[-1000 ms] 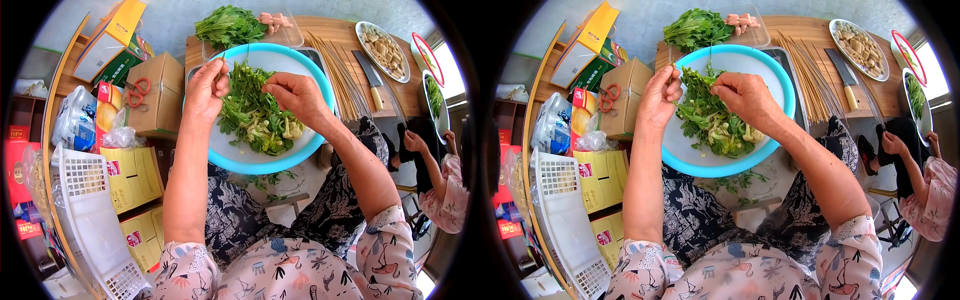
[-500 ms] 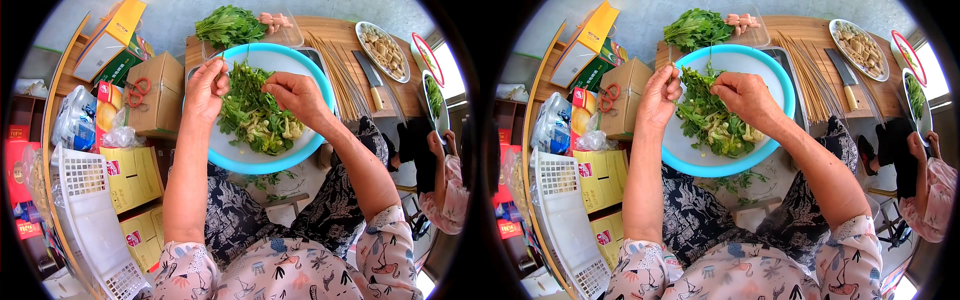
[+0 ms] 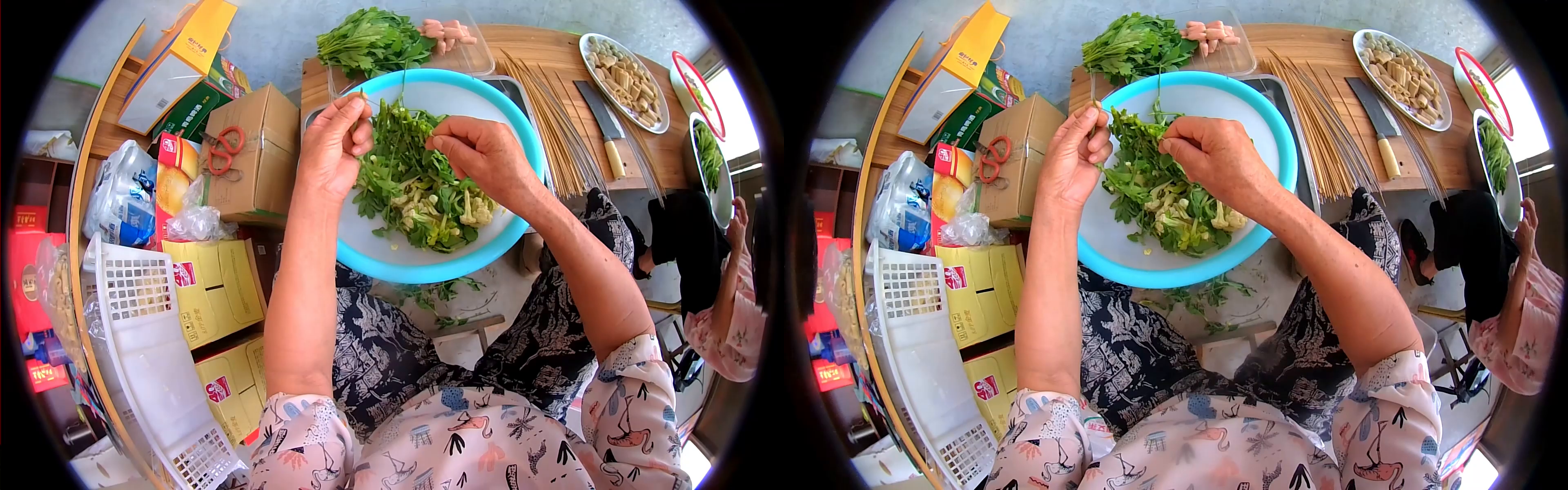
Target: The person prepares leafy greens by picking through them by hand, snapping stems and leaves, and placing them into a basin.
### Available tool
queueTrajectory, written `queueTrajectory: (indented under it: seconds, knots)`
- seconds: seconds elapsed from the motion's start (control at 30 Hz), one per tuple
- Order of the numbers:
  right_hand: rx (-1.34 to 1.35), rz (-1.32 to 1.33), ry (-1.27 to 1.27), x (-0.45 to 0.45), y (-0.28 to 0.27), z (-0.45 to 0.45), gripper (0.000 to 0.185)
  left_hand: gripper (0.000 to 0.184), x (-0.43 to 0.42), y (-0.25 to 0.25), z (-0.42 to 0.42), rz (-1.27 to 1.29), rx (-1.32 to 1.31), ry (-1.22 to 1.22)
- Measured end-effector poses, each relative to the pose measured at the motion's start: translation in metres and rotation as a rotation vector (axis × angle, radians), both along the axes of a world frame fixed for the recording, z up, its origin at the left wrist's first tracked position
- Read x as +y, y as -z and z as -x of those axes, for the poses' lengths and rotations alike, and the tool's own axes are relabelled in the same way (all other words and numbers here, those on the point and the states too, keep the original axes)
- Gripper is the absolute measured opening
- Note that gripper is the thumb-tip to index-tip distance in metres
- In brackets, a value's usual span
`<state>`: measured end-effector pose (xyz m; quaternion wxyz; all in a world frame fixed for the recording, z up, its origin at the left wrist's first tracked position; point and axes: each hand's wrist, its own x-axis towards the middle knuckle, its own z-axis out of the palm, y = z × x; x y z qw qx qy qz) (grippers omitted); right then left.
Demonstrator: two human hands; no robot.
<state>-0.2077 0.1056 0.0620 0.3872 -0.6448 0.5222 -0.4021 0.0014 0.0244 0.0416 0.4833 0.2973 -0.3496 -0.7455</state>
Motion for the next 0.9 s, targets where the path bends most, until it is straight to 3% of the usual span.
queueTrajectory:
  seconds: [0.4, 0.6, 0.73, 0.9]
  knots:
    - [-0.025, 0.004, -0.002, -0.001, 0.000, 0.000, 0.015, 0.009, 0.003, -0.002, 0.003, 0.013, -0.039, 0.000]
    - [-0.055, 0.003, -0.005, -0.003, 0.005, 0.002, 0.015, 0.017, 0.005, 0.002, 0.007, 0.306, -0.396, -0.062]
    - [-0.236, -0.140, -0.107, -0.009, 0.004, 0.011, 0.017, 0.024, 0.010, -0.017, 0.009, 0.376, -0.333, 0.063]
    - [-0.251, -0.228, -0.217, -0.006, -0.008, 0.017, 0.017, 0.024, 0.015, -0.016, 0.010, 0.399, -0.361, 0.178]
